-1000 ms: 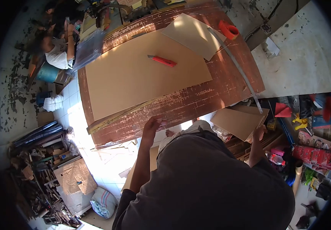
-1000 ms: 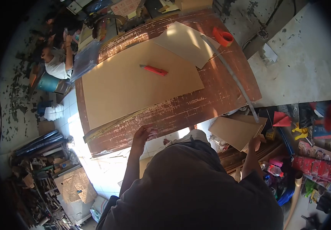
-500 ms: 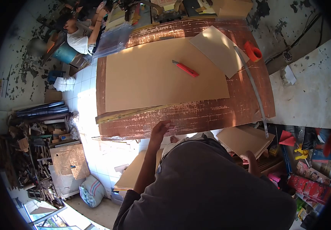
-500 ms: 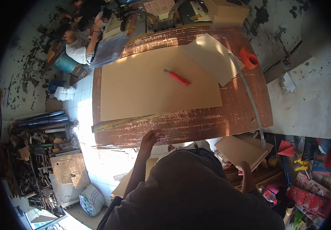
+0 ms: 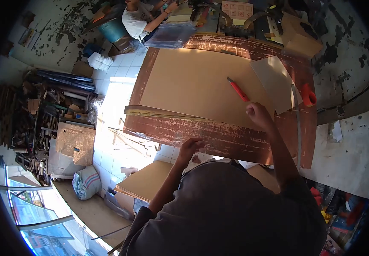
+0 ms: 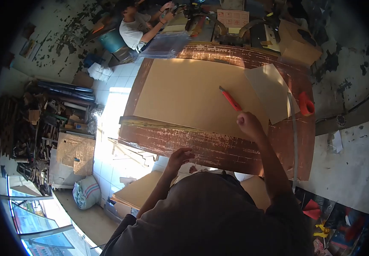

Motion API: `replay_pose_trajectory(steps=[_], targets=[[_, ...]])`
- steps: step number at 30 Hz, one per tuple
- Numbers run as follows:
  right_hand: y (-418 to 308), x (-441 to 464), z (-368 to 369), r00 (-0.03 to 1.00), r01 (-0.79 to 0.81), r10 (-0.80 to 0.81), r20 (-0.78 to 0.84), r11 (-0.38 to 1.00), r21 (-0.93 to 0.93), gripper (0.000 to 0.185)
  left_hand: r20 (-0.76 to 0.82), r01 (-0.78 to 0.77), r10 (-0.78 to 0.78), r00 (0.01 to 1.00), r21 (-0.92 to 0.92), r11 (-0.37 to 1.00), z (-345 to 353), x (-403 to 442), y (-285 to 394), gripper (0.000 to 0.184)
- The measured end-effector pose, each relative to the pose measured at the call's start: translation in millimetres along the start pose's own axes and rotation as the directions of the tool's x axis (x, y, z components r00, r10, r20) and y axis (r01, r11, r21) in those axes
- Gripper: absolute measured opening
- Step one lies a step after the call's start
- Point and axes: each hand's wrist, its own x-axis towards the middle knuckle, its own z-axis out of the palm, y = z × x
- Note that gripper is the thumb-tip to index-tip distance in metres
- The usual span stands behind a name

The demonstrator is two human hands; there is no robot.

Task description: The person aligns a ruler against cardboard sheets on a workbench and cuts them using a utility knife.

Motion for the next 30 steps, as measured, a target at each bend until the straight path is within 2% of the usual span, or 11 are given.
replay_pose_trajectory(steps=[3, 5, 8, 12, 18, 20, 22, 24, 26, 29, 30], targets=[[-11.6, 63.2, 19.7, 0.999, -0.04, 0.041, 0.013, 0.996, -0.078, 0.032, -0.034, 0.01, -0.01, 0.999, -0.014, 1.0, 8.7, -6.4, -5.8, 0.037], [-18.5, 86.1, 33.3, 0.997, -0.074, 0.067, -0.03, 0.948, -0.311, 0.042, -0.061, 0.02, -0.021, 0.998, -0.025, 0.999, 14.7, -12.9, -8.5, 0.039], [-9.6, 102.9, 54.1, 0.982, -0.04, -0.018, -0.186, 0.953, -0.302, 0.043, -0.095, 0.02, -0.027, 0.995, -0.075, 0.997, 19.4, -28.4, -8.7, 0.041], [28.8, 112.4, 71.1, 0.967, 0.033, -0.104, -0.233, 0.956, -0.291, 0.043, -0.17, -0.051, 0.018, 0.985, -0.196, 0.979, 9.0, -42.2, -18.3, 0.041], [60.0, 104.8, 67.3, 0.978, 0.047, -0.074, -0.195, 0.989, -0.139, 0.034, -0.245, 0.016, -0.092, 0.965, -0.297, 0.955, -7.0, -43.0, -15.1, 0.04], [65.6, 93.4, 63.2, 0.979, 0.068, -0.049, -0.199, 0.994, 0.088, 0.033, -0.189, -0.002, -0.08, 0.979, -0.398, 0.917, -12.6, -34.8, -11.7, 0.04], [70.3, 68.7, 59.1, 0.974, 0.053, -0.019, -0.224, 0.988, 0.147, 0.033, -0.251, 0.062, -0.186, 0.95, -0.434, 0.899, -12.5, -19.5, -2.7, 0.042], [68.0, 38.4, 52.9, 0.969, 0.052, 0.001, -0.246, 0.976, 0.209, 0.034, -0.165, -0.038, -0.098, 0.981, -0.669, 0.742, -26.9, 0.4, -12.7, 0.043], [61.0, 0.9, 43.7, 0.962, -0.137, 0.187, -0.201, 0.961, 0.241, 0.032, -0.116, -0.086, 0.022, 0.993, -0.589, 0.804, -34.8, 20.7, -15.0, 0.045], [75.7, -48.4, 49.1, 0.948, -0.231, 0.299, -0.106, 0.879, 0.418, 0.028, -0.187, -0.044, -0.134, 0.973, -0.722, 0.69, -28.8, 40.2, 13.3, 0.039], [70.5, -64.5, 47.0, 0.89, -0.408, 0.454, 0.037, 0.76, 0.505, 0.024, -0.152, -0.036, -0.127, 0.98, -0.765, 0.643, -30.8, 46.0, 16.0, 0.038]])
